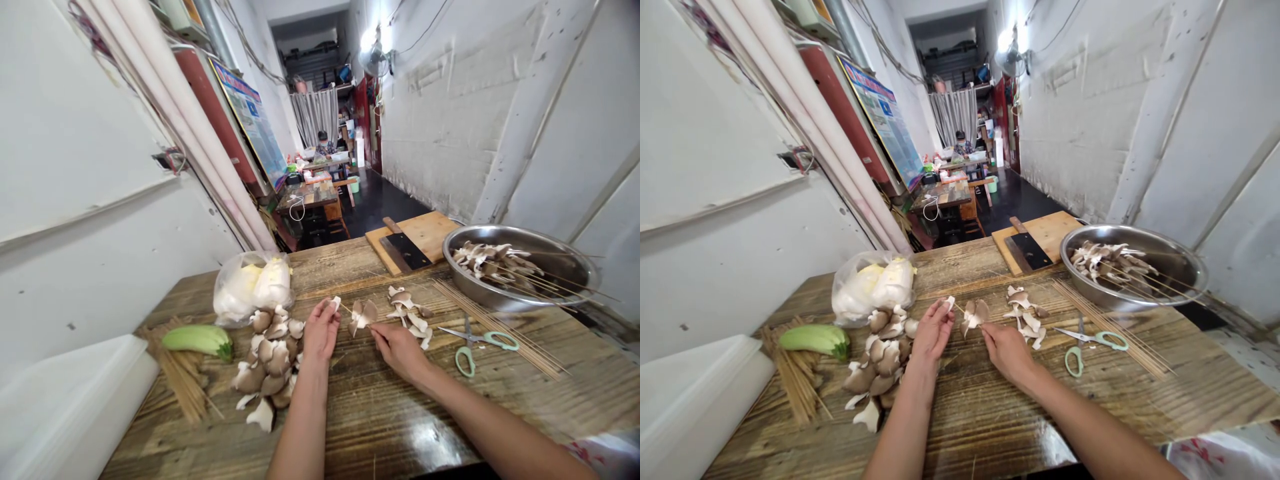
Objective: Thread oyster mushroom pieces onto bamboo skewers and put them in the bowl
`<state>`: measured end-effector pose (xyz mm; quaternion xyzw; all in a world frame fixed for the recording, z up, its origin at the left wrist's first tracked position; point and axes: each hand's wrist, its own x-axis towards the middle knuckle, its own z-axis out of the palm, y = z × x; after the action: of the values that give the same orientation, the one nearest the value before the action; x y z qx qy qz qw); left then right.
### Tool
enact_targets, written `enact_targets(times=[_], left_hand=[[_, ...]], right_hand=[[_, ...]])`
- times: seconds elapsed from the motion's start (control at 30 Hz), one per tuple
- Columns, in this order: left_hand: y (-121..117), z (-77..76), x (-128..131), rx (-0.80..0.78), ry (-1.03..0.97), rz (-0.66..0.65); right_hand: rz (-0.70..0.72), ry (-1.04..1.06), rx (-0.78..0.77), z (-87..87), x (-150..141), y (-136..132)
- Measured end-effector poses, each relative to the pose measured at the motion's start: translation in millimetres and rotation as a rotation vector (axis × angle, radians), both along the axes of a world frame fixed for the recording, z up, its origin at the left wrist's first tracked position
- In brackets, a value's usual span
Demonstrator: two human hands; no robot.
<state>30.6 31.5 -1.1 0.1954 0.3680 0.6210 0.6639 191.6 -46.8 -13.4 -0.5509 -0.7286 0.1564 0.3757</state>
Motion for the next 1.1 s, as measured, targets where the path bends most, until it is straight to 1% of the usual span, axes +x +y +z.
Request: enact_targets(times=[0.13,0.3,0.47,0.6,0.73,0.97,1.1], left_hand=[[-1.3,0.7,-0.4,0.021,-0.008,-0.012],[-2.4,1.9,-2.0,0.051,0.029,-0.060],[-1.4,2.3,-1.6,0.067,0.079,-0.031],[-2.4,2.5,-0.4,0.082,0.103,-0.060],[-4.4,3.5,0.8,0.108,0.148,-0.062],[-9.0,11.8,1.3,0.156,0.240,-0.078],[-15.7,15.4,5.5,0.178,0.273,-0.151]], right_hand=[[-0.005,0.002,-0.015,1.9,-0.5,-0.8],[0.003,0.005,-0.017,4.7,-0.6,-1.8],[0.008,0.012,-0.026,7.1,-0.2,-2.9],[0.016,0.049,-0.027,6.7,-0.1,-3.6],[0.011,0.063,-0.024,5.1,-1.6,-4.2],[0.010,0.097,-0.002,6.4,-5.0,-7.1],[-0.002,0.133,0.023,5.1,-5.7,-6.5]])
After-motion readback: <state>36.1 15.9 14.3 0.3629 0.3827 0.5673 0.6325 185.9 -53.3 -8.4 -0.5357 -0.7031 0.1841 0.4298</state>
